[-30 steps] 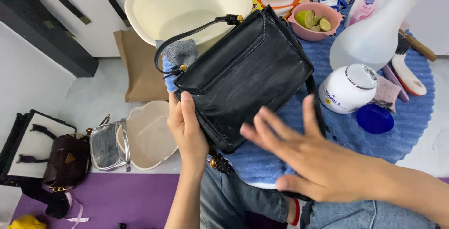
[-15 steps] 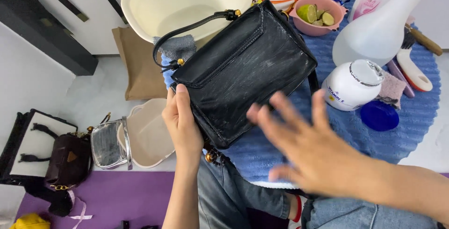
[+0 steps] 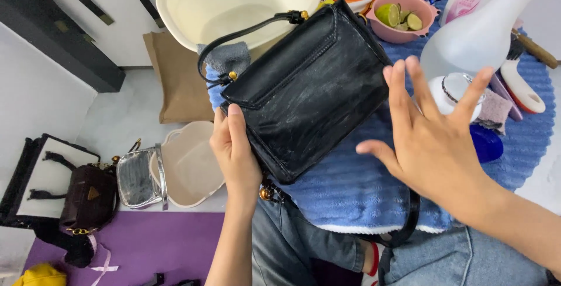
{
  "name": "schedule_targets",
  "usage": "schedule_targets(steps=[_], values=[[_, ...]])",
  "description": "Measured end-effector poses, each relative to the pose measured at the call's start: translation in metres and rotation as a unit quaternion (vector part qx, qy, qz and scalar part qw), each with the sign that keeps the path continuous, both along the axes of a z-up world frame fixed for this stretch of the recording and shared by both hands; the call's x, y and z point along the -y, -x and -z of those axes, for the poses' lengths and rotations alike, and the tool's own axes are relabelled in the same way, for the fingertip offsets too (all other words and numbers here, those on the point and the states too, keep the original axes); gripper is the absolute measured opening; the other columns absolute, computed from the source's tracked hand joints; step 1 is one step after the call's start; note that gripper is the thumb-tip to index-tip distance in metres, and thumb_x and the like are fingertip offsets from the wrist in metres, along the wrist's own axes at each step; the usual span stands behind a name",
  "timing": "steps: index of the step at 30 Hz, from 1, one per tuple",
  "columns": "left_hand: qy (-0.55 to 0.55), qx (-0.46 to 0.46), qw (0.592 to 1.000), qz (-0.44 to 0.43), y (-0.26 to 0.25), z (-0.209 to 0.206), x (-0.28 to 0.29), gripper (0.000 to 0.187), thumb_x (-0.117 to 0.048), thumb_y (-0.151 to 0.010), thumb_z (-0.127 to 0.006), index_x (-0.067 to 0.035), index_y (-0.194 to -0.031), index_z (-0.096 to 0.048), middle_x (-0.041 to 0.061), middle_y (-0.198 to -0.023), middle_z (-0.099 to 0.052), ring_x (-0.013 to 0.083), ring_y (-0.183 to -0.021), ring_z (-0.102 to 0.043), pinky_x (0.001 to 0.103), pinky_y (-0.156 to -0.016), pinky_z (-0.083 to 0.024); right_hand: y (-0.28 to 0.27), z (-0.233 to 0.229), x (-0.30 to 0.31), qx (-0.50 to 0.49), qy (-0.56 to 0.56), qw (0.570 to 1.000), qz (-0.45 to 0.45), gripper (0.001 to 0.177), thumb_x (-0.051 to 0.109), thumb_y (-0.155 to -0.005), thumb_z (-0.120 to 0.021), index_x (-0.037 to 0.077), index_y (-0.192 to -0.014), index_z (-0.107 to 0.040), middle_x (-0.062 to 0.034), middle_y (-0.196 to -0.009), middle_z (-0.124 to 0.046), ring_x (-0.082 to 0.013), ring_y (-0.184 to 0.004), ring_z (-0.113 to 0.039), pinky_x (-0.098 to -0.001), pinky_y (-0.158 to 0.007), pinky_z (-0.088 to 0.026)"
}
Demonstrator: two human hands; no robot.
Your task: Cleaning and conditioning a black leather handbag using cream, spray, and cloths.
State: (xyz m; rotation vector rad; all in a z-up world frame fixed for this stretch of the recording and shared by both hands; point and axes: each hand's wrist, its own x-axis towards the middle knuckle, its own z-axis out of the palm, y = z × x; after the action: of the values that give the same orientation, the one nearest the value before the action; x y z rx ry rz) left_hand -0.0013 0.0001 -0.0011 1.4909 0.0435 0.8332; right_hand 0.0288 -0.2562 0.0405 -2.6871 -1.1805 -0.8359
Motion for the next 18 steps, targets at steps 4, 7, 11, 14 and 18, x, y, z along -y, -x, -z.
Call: schedule_targets(steps=[4,7,11,14,18], values=[[-0.003,-0.011,1.000,-0.012,-0.001,0.001,0.000,0.040,-0.019,-0.108,-0.045,0.003,-0.075,-0.049,0.005,-0.094,-0.049,0.0136,-0.083,-0.042,0.029,-0.080,-0.039,0.012,0.000,-0.002,-0.001,0.035,0.999,0.005,0.102,0.065,-0.102,-0.028,-0.021,-0.156,-0.016,-0.0494,-0.149,-0.051,-0.0537,-0.141,-0.051,-0.0851,-0.107,0.003],[-0.003,-0.007,1.000,-0.009,0.000,0.001,0.001,0.037,-0.018,-0.109,-0.044,0.004,-0.080,-0.052,0.005,-0.096,-0.051,0.0130,-0.084,-0.043,0.028,-0.081,-0.039,0.004,0.004,-0.004,-0.005,0.017,1.000,-0.014,0.098,0.060,-0.102,-0.032,-0.021,-0.155,-0.021,-0.0419,-0.155,-0.047,-0.0416,-0.153,-0.033,-0.0910,-0.100,0.001],[-0.017,-0.002,1.000,-0.021,-0.001,-0.001,0.001,0.040,-0.019,-0.108,-0.043,0.001,-0.073,-0.045,0.006,-0.093,-0.048,0.0135,-0.082,-0.041,0.029,-0.078,-0.038,0.009,0.002,-0.018,0.033,0.041,0.999,-0.008,0.101,0.064,-0.101,-0.025,-0.025,-0.149,-0.025,-0.0512,-0.153,-0.035,-0.0570,-0.139,-0.041,-0.0942,-0.093,-0.010],[-0.017,0.004,0.999,-0.029,-0.002,0.004,0.002,0.041,-0.020,-0.108,-0.043,0.001,-0.072,-0.044,0.005,-0.092,-0.048,0.0131,-0.081,-0.041,0.029,-0.077,-0.038,0.030,0.003,-0.030,-0.042,0.047,0.986,-0.156,0.092,0.065,-0.101,-0.017,-0.009,-0.155,-0.018,-0.0322,-0.161,-0.035,-0.0414,-0.144,-0.040,-0.0828,-0.107,-0.003],[-0.017,0.001,0.999,-0.046,-0.004,0.007,0.002,0.040,-0.020,-0.108,-0.043,0.000,-0.073,-0.041,0.003,-0.088,-0.043,0.0119,-0.077,-0.036,0.027,-0.073,-0.035,0.011,0.016,-0.034,-0.044,0.007,0.983,-0.178,0.079,0.059,-0.105,-0.015,0.003,-0.161,-0.019,-0.0134,-0.170,-0.023,-0.0226,-0.158,-0.022,-0.0853,-0.109,0.012]])
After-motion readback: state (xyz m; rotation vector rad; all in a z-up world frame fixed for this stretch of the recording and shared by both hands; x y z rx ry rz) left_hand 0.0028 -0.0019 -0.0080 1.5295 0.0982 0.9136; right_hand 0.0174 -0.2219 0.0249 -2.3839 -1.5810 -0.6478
